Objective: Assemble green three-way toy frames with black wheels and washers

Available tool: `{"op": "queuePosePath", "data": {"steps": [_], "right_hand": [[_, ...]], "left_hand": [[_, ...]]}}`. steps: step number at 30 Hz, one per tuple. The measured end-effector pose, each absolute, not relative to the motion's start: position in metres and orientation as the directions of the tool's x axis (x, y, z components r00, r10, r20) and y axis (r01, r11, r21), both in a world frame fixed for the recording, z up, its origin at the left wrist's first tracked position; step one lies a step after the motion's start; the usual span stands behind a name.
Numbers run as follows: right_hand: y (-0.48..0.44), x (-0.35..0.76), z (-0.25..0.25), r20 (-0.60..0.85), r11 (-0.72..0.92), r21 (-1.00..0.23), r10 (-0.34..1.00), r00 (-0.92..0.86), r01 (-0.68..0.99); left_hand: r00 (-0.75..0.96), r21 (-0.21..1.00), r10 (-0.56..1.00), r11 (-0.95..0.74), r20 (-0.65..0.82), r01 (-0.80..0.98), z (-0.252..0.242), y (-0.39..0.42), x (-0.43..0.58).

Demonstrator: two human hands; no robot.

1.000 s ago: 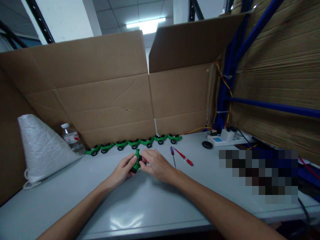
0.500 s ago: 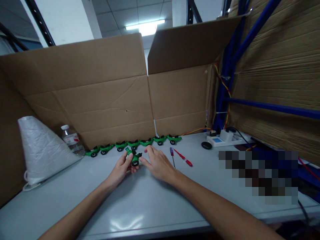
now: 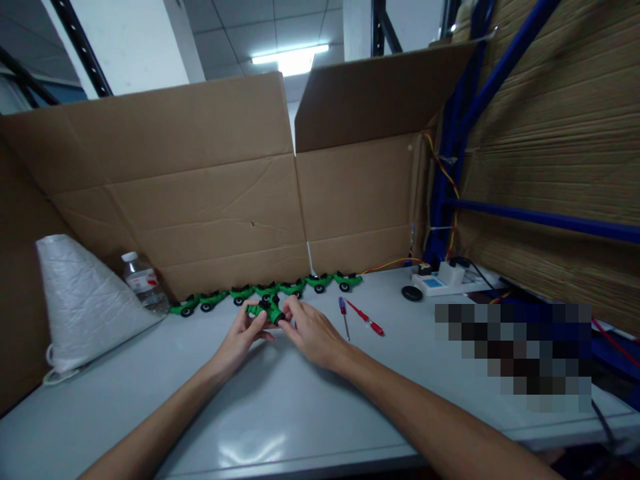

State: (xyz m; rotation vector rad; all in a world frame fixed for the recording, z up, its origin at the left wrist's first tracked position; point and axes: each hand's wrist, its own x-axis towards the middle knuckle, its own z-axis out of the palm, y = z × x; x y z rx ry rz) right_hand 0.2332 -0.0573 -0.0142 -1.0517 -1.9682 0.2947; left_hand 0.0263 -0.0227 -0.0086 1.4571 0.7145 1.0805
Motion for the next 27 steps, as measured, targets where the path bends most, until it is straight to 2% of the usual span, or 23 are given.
{"op": "queuePosePath", "data": {"steps": [10,14,27], "right_hand": [[-0.0539,0.2371,-0.0129,0.566,0.577,-0.538,0.788,-0.244,0.615],[-0.0544,0.2372,-0.0144,0.587,0.562,-0.502,0.779,-0.219,0.657],[-0.0539,0.2390,-0.0132,0.575,0.593,-0.374,0.752,-0.324,0.712]], "left_hand": [[0.402,0.975,0.893,-0.145,0.204,-0.171,-0.0065,-0.0241,0.0247],[0.419,0.980,0.886,-0.169,0.196,-0.101,-0.0059,-0.0245,0.0235],[0.436,0.968,0.873,-0.249,0.219,0.012,-0.0092,-0.0251,0.0227]]}}
